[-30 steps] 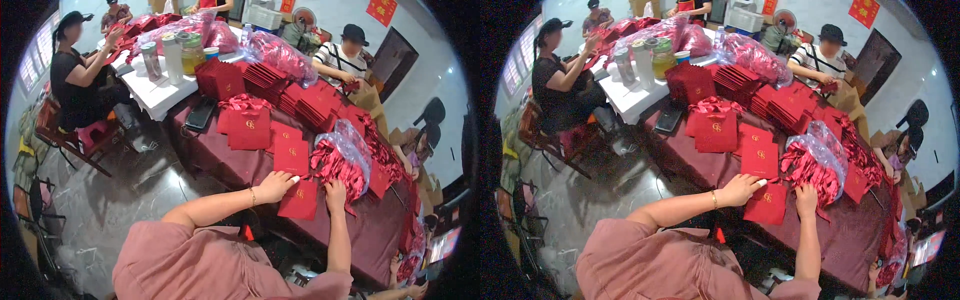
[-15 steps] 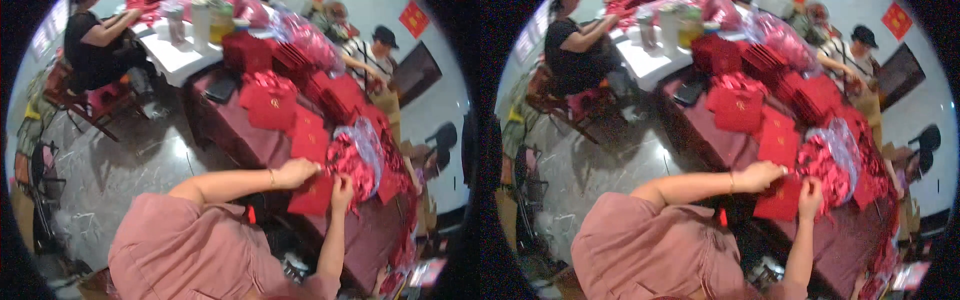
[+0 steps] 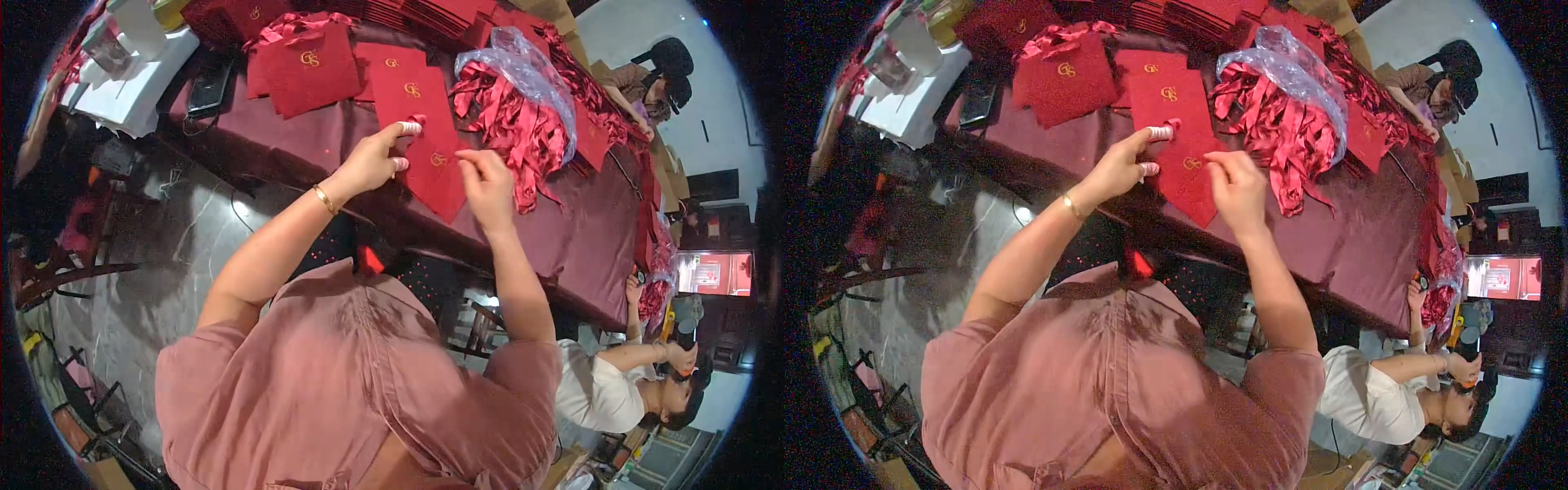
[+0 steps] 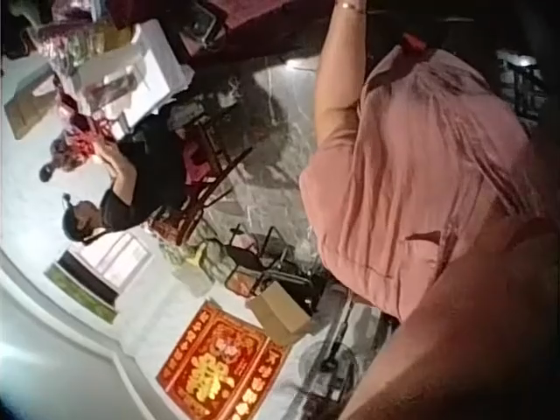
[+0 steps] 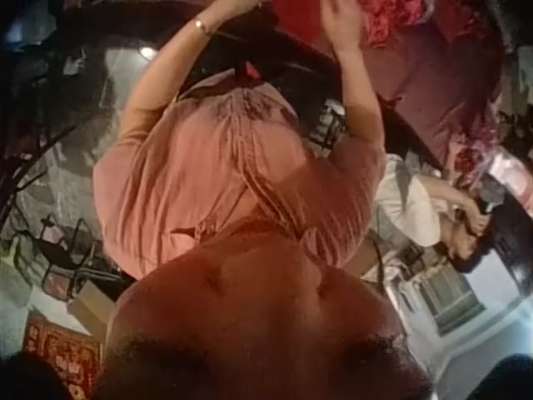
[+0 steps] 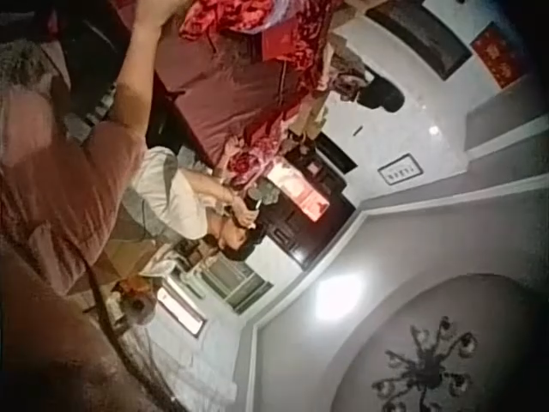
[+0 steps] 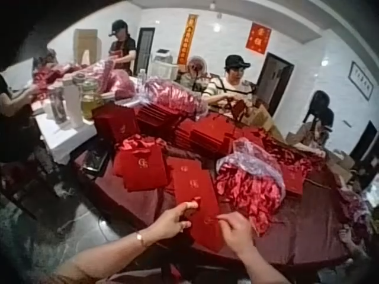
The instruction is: The person attaches ribbons to red gift bags by hand, tying ribbon handles onto each bag.
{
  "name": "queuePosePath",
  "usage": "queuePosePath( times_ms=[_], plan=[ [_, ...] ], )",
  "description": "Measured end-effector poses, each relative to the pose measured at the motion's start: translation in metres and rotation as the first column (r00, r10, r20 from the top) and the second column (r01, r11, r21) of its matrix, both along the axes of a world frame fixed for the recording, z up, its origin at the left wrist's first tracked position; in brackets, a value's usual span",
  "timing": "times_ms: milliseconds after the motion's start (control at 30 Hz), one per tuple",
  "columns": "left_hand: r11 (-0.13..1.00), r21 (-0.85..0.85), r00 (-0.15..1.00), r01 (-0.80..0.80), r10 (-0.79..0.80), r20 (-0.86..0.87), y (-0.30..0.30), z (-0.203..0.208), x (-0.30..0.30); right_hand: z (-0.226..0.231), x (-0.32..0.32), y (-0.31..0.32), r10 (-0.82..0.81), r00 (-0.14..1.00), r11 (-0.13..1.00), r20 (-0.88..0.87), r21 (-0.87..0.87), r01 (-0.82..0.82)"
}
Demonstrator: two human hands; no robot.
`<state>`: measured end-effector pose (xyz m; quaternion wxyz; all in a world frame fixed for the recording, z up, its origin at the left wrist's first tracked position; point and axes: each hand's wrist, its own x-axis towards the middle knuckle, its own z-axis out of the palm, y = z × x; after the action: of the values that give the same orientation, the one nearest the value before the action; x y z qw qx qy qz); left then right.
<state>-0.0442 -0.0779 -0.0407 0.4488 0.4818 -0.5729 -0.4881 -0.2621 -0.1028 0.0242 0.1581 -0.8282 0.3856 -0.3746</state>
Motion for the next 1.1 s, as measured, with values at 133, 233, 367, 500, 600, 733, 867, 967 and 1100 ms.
queuePosePath(
  times_ms=[133,233,367,500,600,733,867,967,1100],
  plan=[
    [0.999,-0.023,0.999,0.032,-0.032,-0.023,0.005,0.009,-0.001,-0.011,0.018,0.012,0.07,0.998,0.995,-0.003,0.07,-0.07],
    [0.996,0.073,0.998,0.059,-0.06,0.017,0.011,0.027,0.0,-0.013,0.029,0.013,0.105,0.994,0.987,-0.041,0.123,-0.1],
    [0.998,0.021,0.998,0.055,-0.055,-0.018,0.012,0.027,0.0,-0.02,0.037,0.012,0.108,0.983,0.992,-0.147,0.074,-0.098],
    [0.998,-0.057,0.999,0.036,-0.037,-0.005,0.016,0.027,-0.002,-0.013,0.04,0.007,0.055,0.974,0.998,-0.222,0.04,-0.047],
    [0.992,-0.126,1.0,0.018,-0.018,0.006,0.018,0.029,-0.006,-0.008,0.042,0.011,0.026,0.962,1.0,-0.27,0.007,-0.025],
    [0.991,-0.131,1.0,0.004,-0.002,0.016,0.024,0.042,-0.011,-0.001,0.05,0.02,-0.068,0.887,0.993,-0.458,-0.116,0.016],
    [0.993,-0.121,0.997,-0.014,0.024,0.076,0.028,0.046,-0.012,-0.001,0.055,0.023,-0.016,0.862,0.982,-0.506,-0.17,-0.082],
    [1.0,-0.005,0.997,0.002,-0.002,0.074,0.032,0.055,-0.011,-0.001,0.055,0.024,-0.031,0.874,0.992,-0.485,-0.12,-0.031],
    [0.99,-0.136,0.997,-0.032,0.041,0.068,0.023,0.025,-0.013,0.002,0.053,0.019,0.065,0.937,0.992,-0.343,0.125,-0.022]
  ],
)
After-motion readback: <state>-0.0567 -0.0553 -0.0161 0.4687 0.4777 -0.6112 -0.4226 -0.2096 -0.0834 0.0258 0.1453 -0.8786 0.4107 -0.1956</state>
